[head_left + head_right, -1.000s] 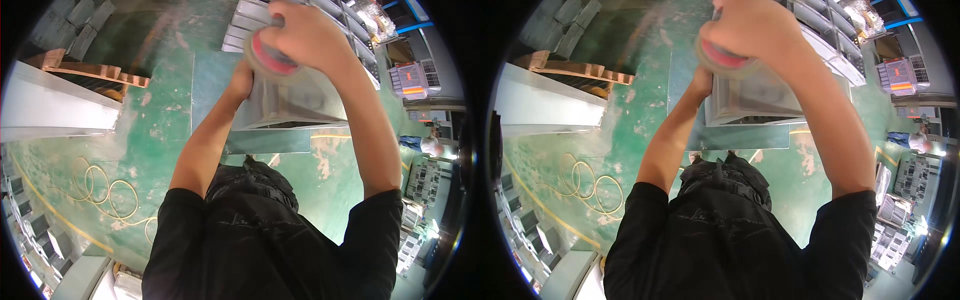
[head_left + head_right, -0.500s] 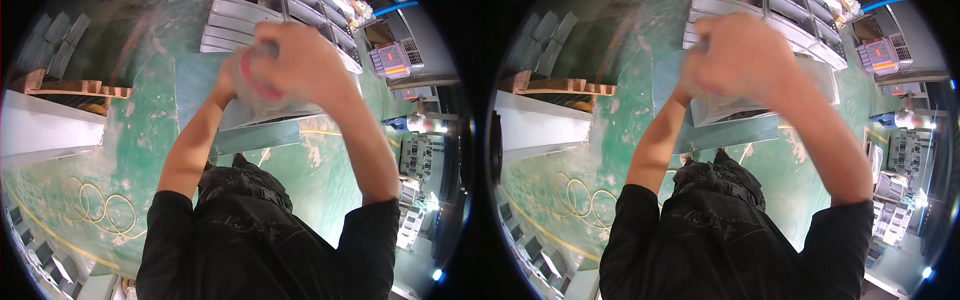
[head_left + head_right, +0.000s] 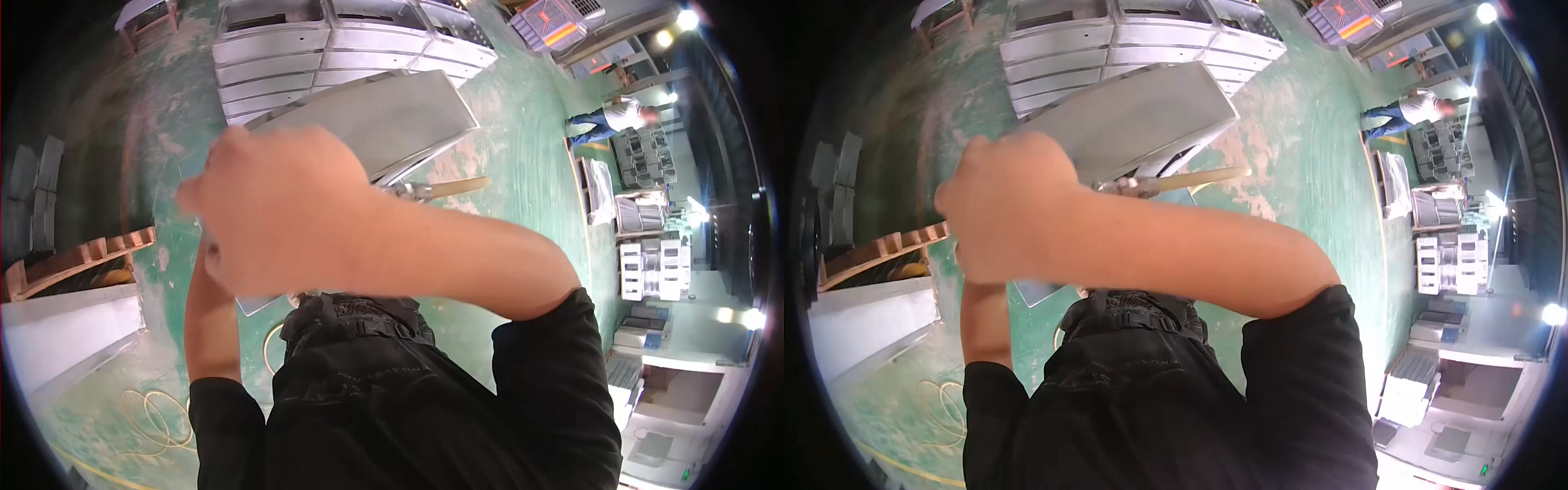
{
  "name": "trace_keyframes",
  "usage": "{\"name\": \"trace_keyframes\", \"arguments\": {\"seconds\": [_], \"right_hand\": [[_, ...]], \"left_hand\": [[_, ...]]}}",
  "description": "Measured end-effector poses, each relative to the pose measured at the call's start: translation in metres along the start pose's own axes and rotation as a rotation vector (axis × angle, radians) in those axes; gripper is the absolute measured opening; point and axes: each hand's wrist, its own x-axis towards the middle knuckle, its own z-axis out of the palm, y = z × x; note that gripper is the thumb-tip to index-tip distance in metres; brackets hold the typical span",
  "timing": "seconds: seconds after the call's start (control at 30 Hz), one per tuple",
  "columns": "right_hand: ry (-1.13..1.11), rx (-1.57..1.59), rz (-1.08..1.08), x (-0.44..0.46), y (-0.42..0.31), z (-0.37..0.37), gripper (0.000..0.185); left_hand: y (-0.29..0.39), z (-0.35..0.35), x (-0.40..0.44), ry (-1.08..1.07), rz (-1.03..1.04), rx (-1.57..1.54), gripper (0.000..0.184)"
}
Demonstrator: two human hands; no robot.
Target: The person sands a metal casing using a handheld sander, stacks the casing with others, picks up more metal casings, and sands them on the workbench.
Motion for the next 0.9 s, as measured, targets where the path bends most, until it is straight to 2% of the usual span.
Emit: {"name": "trace_keyframes", "arguments": {"seconds": [0.03, 0.2, 0.27, 0.37, 0.47, 0.6, 0.7, 0.77, 0.8, 0.83, 0.87, 0.9], "right_hand": [[-0.020, -0.043, 0.102, -0.001, 0.012, -0.005, 0.029], [0.266, -0.165, 0.374, -0.040, 0.109, -0.016, 0.024], [0.177, -0.155, 0.525, -0.057, 0.144, -0.034, 0.034], [0.131, -0.082, 0.707, -0.078, 0.183, -0.054, 0.033], [0.301, -0.110, 0.620, -0.099, 0.225, -0.046, 0.028], [0.309, 0.073, 0.650, -0.101, 0.255, -0.054, 0.025], [0.174, 0.406, 0.639, -0.111, 0.304, -0.054, 0.022], [0.186, 0.040, -0.310, -0.127, 0.401, -0.009, 0.016], [0.054, 0.120, -0.283, -0.138, 0.414, 0.010, 0.009], [-0.064, 0.408, 0.204, -0.142, 0.396, 0.040, 0.015], [-0.028, 0.683, 0.722, -0.145, 0.376, 0.069, 0.022], [-0.031, 0.454, 0.690, -0.151, 0.366, 0.103, 0.031]], "left_hand": [[0.001, -0.001, 0.000, -0.005, -0.005, 0.005, 0.051], [0.003, 0.002, 0.008, -0.008, -0.015, 0.014, 0.050], [0.004, 0.004, 0.010, 0.000, -0.027, 0.020, 0.050], [0.005, 0.008, 0.016, 0.001, -0.044, 0.012, 0.049], [0.009, 0.010, 0.016, -0.002, -0.048, 0.021, 0.048], [0.020, 0.012, 0.011, 0.034, -0.034, 0.052, 0.047], [0.030, 0.012, 0.003, 0.070, -0.022, 0.084, 0.047], [0.038, 0.012, -0.006, 0.095, -0.011, 0.111, 0.046], [0.041, 0.014, -0.011, 0.113, -0.008, 0.126, 0.046], [0.044, 0.013, -0.016, 0.135, -0.003, 0.149, 0.046], [0.046, 0.015, -0.023, 0.156, 0.003, 0.168, 0.046], [0.047, 0.017, -0.029, 0.180, 0.008, 0.194, 0.046]]}}
